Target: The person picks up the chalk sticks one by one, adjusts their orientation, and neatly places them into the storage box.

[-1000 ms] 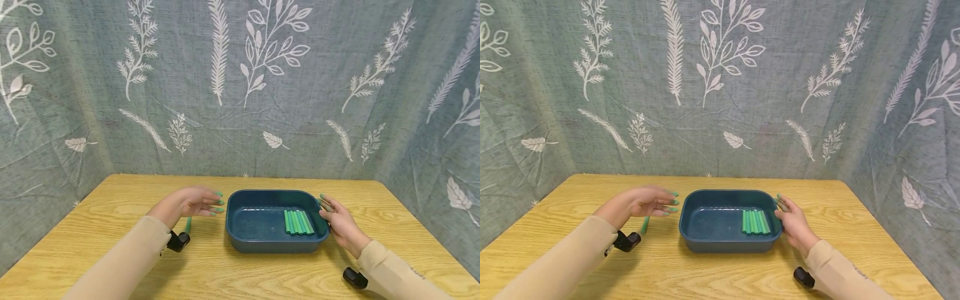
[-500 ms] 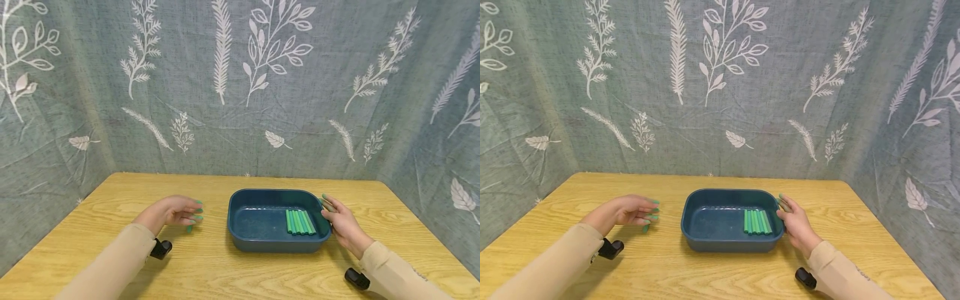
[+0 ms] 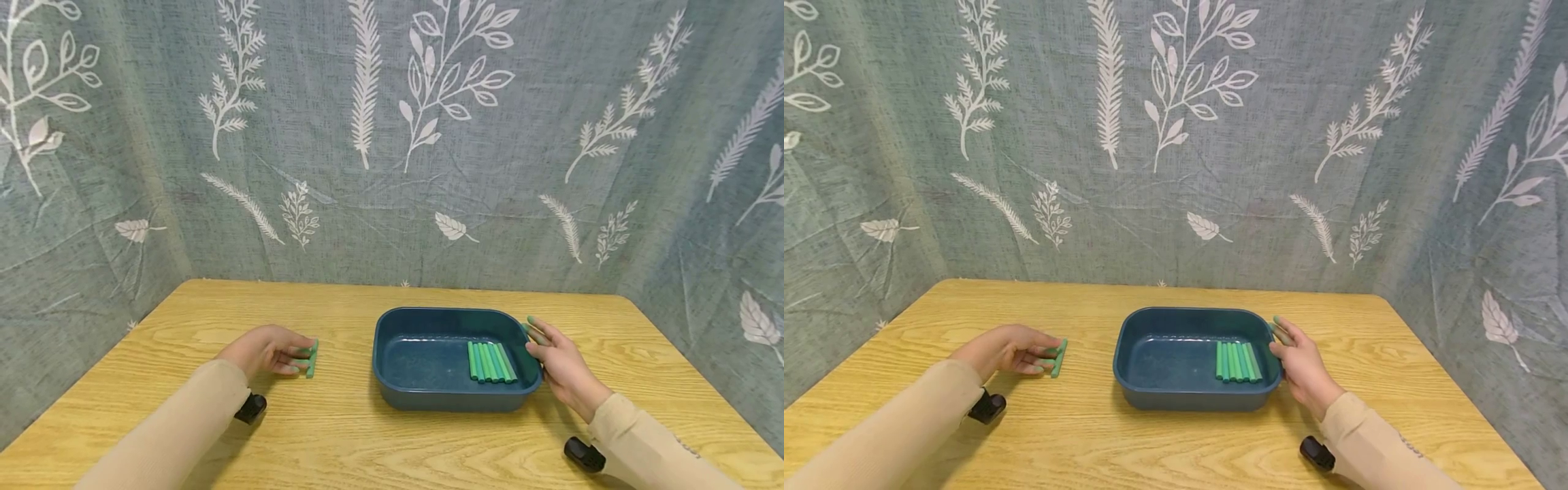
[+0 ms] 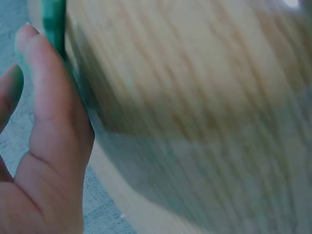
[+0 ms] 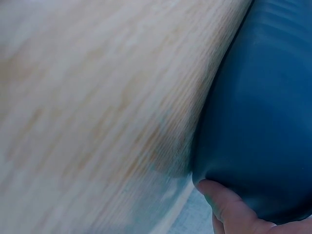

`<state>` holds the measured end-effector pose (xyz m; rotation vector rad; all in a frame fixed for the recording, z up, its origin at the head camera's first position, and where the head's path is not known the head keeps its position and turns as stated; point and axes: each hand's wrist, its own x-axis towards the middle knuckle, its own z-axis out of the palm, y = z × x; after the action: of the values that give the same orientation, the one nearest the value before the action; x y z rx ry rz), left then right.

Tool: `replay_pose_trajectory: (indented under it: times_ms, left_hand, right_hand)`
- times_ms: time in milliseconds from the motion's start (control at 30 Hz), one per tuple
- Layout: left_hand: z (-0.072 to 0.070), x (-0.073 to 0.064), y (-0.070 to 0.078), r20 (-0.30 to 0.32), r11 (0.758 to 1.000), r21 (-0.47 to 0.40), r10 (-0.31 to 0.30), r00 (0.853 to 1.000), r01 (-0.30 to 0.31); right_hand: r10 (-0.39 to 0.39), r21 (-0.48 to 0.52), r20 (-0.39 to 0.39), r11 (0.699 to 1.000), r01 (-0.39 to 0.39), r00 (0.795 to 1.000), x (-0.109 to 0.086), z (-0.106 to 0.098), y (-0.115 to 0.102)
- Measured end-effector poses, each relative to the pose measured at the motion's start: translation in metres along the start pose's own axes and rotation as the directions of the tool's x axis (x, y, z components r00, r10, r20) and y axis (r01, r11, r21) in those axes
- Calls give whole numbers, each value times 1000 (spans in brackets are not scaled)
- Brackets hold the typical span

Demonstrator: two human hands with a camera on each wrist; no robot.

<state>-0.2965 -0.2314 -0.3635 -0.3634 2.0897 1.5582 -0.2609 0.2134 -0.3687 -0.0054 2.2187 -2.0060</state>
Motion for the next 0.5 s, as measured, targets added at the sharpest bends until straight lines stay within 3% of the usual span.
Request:
replay_pose_trajectory:
  times_ms: [233,500]
  left_hand:
    - [2,2,-5,-53,997,73,3,999,1]
    - [10,1,1,-88,977,211,-3,996,21]
  right_hand:
    - [3,11,4,1000,-3,1000,1,1,-1]
    - [8,8,-6,1000,-8,1000,0,1,-1]
